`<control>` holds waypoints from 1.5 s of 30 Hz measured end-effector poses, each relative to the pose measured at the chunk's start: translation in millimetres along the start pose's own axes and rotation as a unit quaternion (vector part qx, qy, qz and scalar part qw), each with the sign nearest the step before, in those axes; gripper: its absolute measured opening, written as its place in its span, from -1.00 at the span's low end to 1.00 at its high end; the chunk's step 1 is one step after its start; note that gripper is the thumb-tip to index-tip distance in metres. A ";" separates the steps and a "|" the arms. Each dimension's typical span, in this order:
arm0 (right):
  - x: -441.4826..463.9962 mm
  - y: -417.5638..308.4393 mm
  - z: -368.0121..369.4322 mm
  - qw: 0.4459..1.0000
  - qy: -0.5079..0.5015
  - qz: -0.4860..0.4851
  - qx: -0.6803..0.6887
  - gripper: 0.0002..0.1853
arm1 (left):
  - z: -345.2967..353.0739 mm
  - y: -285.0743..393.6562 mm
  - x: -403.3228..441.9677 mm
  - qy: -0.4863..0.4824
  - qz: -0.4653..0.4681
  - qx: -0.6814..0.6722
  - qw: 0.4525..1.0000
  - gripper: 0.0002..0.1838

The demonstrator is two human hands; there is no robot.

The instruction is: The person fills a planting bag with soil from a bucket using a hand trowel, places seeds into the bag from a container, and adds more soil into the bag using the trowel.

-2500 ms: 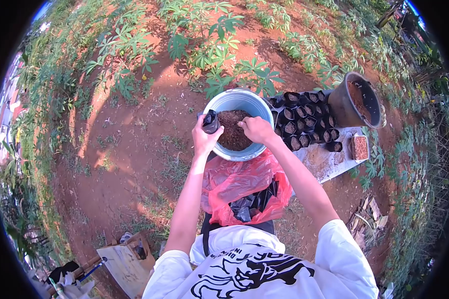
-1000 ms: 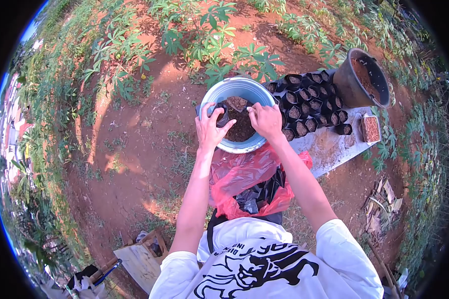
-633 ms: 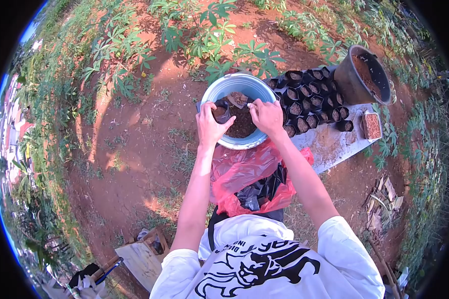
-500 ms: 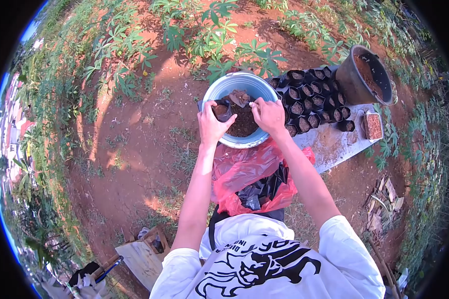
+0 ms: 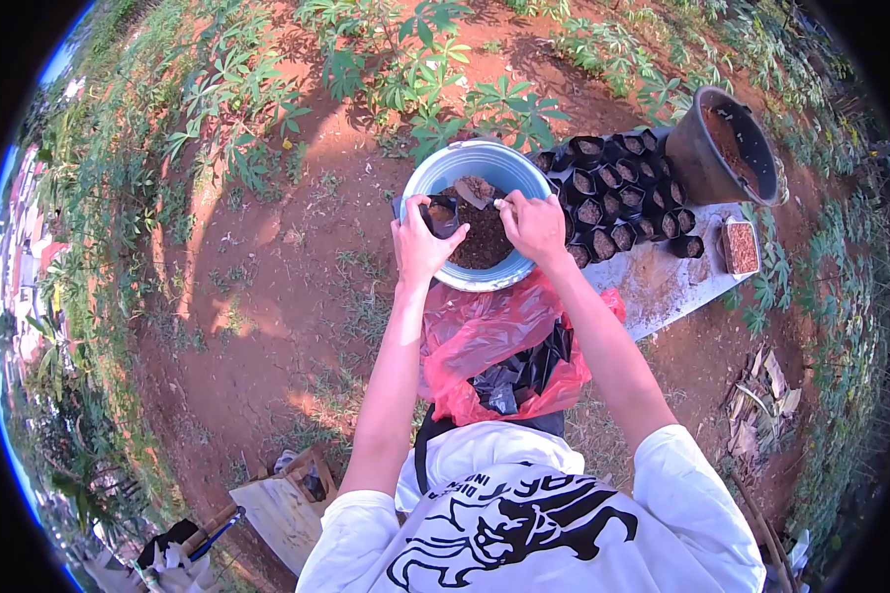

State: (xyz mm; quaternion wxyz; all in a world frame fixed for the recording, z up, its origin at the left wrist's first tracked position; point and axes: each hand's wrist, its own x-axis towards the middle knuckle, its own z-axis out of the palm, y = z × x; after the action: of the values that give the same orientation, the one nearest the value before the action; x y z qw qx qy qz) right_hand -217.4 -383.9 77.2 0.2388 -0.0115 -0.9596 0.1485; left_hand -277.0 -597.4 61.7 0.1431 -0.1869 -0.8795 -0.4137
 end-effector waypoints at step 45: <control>-8.2 7.7 18.5 0.976 -0.132 -0.056 -0.163 -0.82 | -2.5 3.8 -2.7 -0.008 -0.018 0.001 1.000 -0.17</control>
State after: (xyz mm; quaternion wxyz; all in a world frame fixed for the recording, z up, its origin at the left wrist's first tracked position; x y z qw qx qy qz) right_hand -219.1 -382.5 55.6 0.1129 0.0236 -0.9930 -0.0232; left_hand -272.6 -597.7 64.7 0.1282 -0.1739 -0.8843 -0.4139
